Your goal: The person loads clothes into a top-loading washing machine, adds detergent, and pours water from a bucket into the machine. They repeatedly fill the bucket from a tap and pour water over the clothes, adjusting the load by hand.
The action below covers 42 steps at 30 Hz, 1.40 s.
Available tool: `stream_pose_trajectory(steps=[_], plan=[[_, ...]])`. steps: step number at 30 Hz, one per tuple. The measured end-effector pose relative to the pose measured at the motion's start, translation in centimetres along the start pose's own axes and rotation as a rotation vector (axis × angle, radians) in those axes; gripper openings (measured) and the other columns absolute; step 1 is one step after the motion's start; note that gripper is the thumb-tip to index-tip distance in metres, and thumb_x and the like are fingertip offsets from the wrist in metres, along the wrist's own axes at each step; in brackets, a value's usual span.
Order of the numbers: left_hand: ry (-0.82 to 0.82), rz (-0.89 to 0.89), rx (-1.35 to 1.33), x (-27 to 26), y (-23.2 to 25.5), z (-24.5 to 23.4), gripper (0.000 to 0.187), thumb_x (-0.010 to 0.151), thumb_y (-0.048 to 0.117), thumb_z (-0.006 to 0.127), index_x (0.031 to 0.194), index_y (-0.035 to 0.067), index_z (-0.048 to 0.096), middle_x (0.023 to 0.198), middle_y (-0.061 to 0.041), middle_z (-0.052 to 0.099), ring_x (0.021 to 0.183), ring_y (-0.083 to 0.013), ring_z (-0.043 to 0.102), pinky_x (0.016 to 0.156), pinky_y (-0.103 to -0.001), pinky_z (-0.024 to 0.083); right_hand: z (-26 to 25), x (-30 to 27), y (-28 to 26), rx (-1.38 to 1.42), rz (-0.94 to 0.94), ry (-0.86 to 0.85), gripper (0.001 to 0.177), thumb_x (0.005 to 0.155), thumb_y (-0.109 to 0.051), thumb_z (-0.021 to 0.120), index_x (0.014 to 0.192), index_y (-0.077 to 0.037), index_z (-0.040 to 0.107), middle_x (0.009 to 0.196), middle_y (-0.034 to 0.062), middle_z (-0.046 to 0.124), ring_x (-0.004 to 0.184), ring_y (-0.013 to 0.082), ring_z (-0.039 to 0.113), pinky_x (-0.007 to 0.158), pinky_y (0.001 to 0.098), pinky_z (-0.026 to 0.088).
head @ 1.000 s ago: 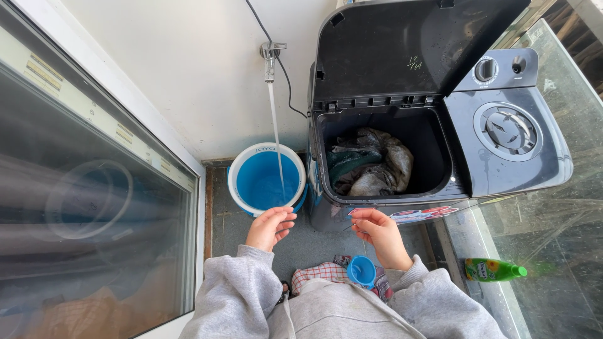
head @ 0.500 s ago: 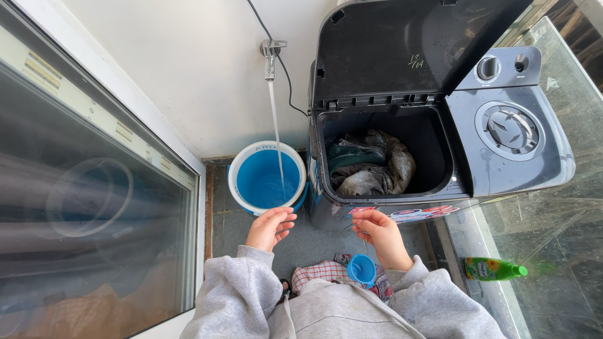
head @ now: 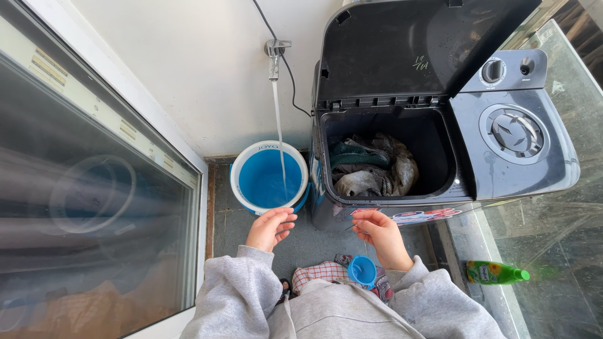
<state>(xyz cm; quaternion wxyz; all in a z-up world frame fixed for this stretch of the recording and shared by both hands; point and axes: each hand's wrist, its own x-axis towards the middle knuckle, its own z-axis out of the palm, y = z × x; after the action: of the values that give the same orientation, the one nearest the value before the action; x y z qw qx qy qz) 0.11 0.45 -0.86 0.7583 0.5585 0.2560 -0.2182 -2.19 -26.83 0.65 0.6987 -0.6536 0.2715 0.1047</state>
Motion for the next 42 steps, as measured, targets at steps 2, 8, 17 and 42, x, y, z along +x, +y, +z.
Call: stream_pose_trajectory(steps=[2,8,17,42], plan=[[0.0,0.0,0.0,-0.1,0.1,0.0,0.026,0.097,0.013,0.064,0.119,0.005,0.075,0.11,-0.017,0.078,0.087,-0.0159,0.072,0.074,-0.025,0.056,0.1,-0.1,-0.2,0.001,0.0,0.001,0.026,0.088,0.007,0.066,0.112,0.005,0.075,0.1,0.0193,0.077,0.083,0.0213,0.072,0.075,0.0305,0.06],[0.015,-0.007,-0.004,-0.2,0.3,0.1,0.026,0.096,0.013,0.064,0.118,0.005,0.075,0.109,-0.017,0.078,0.086,-0.0156,0.072,0.074,-0.025,0.056,0.0,0.0,-0.1,0.008,0.001,0.007,0.026,0.089,0.007,0.066,0.112,0.005,0.076,0.1,0.0211,0.077,0.083,0.0228,0.072,0.075,0.032,0.06],[0.016,-0.016,-0.006,-0.3,0.3,0.3,0.026,0.096,0.013,0.065,0.118,0.005,0.076,0.11,-0.017,0.078,0.087,-0.0161,0.072,0.075,-0.026,0.056,-0.2,0.5,0.7,0.0,0.011,0.013,0.026,0.088,0.007,0.066,0.112,0.004,0.076,0.1,0.0191,0.077,0.084,0.0214,0.073,0.075,0.0302,0.06],[-0.038,-0.069,0.064,0.8,1.4,-0.8,0.025,0.096,0.011,0.065,0.118,0.004,0.076,0.11,-0.018,0.078,0.086,-0.0177,0.071,0.075,-0.027,0.056,1.2,0.4,2.1,0.067,0.031,0.07,0.023,0.091,0.006,0.065,0.11,0.004,0.077,0.1,0.0196,0.076,0.086,0.0239,0.072,0.078,0.0342,0.06]])
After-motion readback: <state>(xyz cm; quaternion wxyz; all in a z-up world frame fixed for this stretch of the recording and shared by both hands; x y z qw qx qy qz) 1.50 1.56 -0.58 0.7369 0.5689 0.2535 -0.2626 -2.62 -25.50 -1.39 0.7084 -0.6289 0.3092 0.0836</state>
